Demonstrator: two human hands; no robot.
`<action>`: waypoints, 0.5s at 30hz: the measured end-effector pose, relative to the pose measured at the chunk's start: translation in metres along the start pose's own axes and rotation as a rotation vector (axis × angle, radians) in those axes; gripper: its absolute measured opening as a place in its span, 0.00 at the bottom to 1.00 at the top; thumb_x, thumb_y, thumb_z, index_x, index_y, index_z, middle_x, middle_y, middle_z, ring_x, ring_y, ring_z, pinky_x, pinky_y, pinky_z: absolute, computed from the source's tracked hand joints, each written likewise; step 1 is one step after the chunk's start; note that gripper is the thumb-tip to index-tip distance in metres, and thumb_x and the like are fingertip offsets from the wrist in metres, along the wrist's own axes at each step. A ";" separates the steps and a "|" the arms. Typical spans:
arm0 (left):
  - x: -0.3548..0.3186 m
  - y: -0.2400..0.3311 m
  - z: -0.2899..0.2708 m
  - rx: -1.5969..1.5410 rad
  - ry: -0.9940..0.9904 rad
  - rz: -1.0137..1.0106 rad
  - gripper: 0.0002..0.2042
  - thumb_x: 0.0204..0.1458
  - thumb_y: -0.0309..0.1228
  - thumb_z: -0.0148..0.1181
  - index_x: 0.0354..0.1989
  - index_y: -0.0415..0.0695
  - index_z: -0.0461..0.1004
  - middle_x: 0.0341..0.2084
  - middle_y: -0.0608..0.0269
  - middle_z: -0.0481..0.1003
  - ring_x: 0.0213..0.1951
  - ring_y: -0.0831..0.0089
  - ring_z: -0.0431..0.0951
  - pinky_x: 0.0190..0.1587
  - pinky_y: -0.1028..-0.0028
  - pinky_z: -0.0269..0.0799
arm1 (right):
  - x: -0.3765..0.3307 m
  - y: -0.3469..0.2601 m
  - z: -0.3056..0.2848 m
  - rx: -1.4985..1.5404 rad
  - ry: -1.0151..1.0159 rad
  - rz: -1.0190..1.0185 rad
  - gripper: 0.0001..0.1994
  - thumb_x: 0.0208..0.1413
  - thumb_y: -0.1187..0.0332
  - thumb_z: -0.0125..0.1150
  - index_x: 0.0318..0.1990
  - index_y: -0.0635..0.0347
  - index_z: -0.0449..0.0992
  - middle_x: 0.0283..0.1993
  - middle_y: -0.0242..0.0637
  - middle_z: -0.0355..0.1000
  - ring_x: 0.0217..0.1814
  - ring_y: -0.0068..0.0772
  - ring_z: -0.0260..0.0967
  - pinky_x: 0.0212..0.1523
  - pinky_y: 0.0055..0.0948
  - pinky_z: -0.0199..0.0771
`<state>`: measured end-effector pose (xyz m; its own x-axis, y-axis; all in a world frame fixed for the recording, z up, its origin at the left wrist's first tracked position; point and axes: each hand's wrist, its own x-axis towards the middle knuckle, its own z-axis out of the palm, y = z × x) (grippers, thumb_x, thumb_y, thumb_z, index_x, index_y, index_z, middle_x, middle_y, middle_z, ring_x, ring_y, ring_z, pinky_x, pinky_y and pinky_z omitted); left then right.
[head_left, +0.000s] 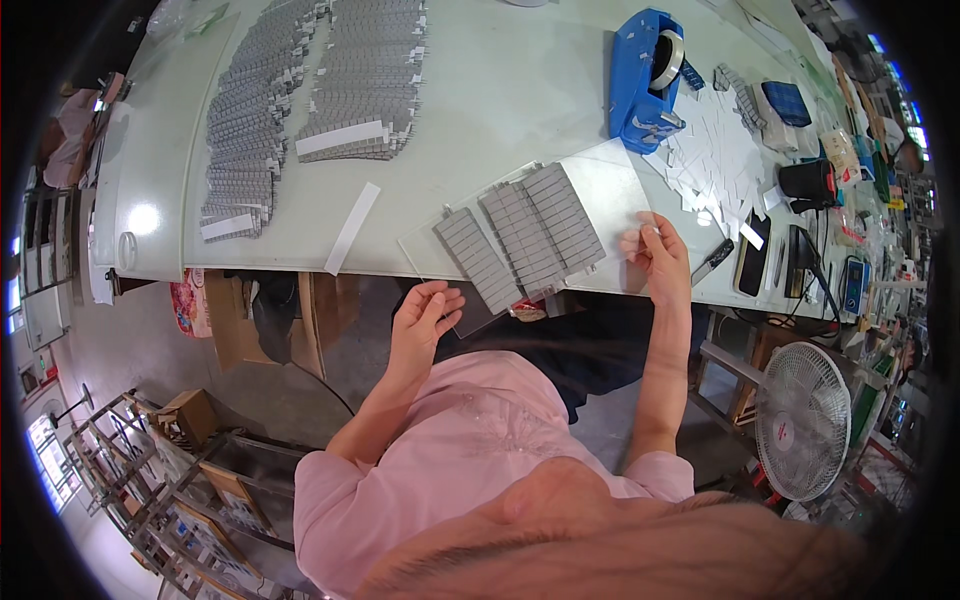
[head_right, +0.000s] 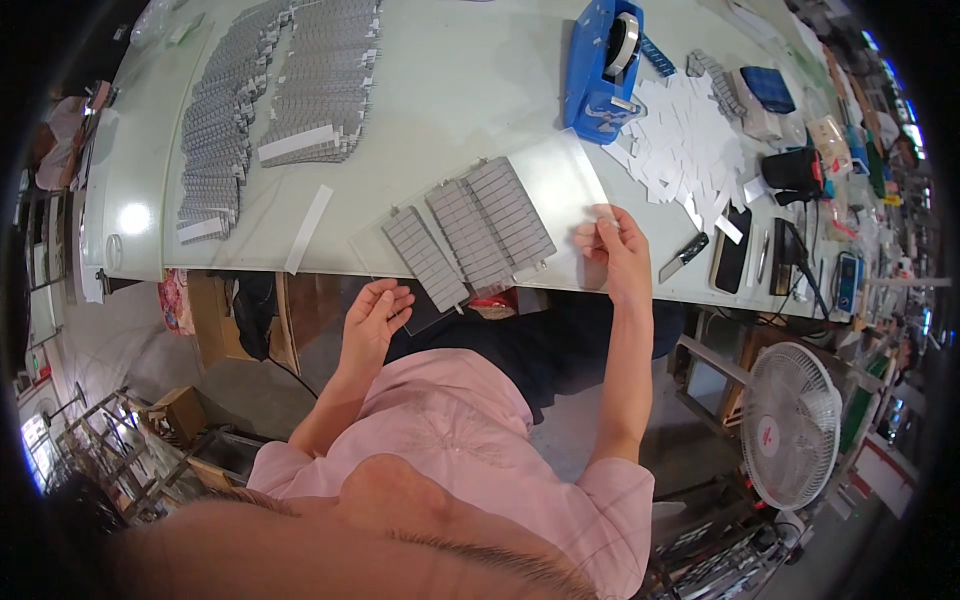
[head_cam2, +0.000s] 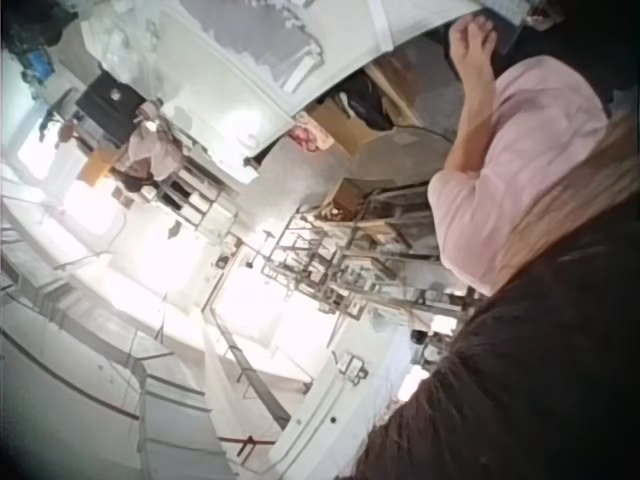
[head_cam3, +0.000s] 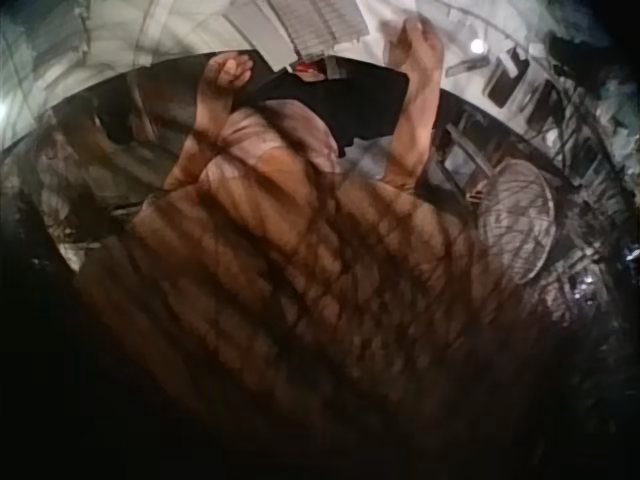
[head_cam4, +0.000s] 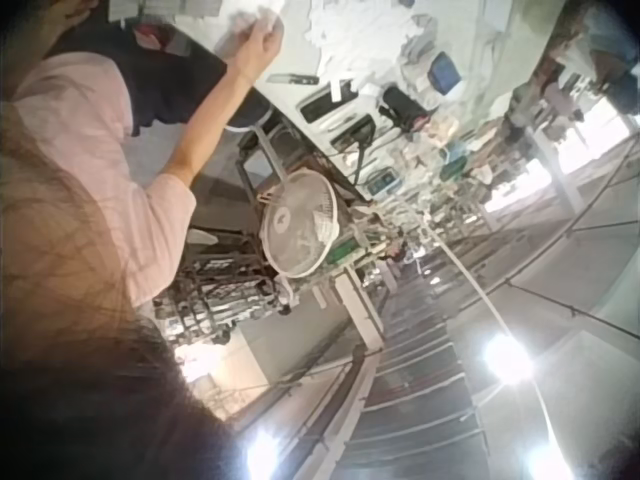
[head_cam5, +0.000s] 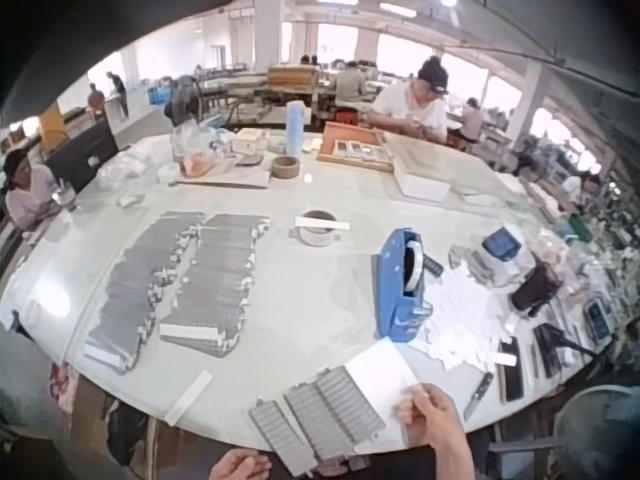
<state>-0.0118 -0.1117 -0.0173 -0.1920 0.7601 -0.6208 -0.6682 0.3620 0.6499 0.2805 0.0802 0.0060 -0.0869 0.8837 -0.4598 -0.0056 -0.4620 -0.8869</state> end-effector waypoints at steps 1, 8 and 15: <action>0.000 0.000 0.000 -0.001 -0.003 0.002 0.11 0.63 0.30 0.49 0.50 0.41 0.67 0.45 0.59 0.73 0.48 0.71 0.74 0.51 0.71 0.71 | 0.000 -0.001 0.000 0.006 -0.001 0.000 0.11 0.64 0.69 0.48 0.50 0.63 0.70 0.34 0.36 0.76 0.32 0.23 0.73 0.34 0.19 0.71; 0.001 -0.001 -0.001 -0.001 0.004 0.009 0.09 0.63 0.29 0.48 0.49 0.42 0.67 0.43 0.60 0.74 0.46 0.73 0.76 0.49 0.74 0.73 | 0.003 0.000 -0.005 0.004 -0.011 -0.009 0.12 0.65 0.68 0.48 0.52 0.61 0.70 0.33 0.33 0.75 0.31 0.20 0.73 0.32 0.17 0.70; 0.001 -0.001 -0.001 0.005 0.012 -0.004 0.09 0.63 0.30 0.48 0.49 0.43 0.68 0.43 0.60 0.74 0.46 0.73 0.76 0.48 0.73 0.73 | 0.004 -0.001 -0.009 0.010 -0.025 -0.003 0.12 0.65 0.68 0.48 0.52 0.61 0.70 0.33 0.33 0.75 0.32 0.20 0.74 0.32 0.17 0.72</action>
<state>-0.0115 -0.1115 -0.0193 -0.1976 0.7522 -0.6286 -0.6654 0.3680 0.6495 0.2887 0.0850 0.0046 -0.1119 0.8831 -0.4557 -0.0161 -0.4601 -0.8877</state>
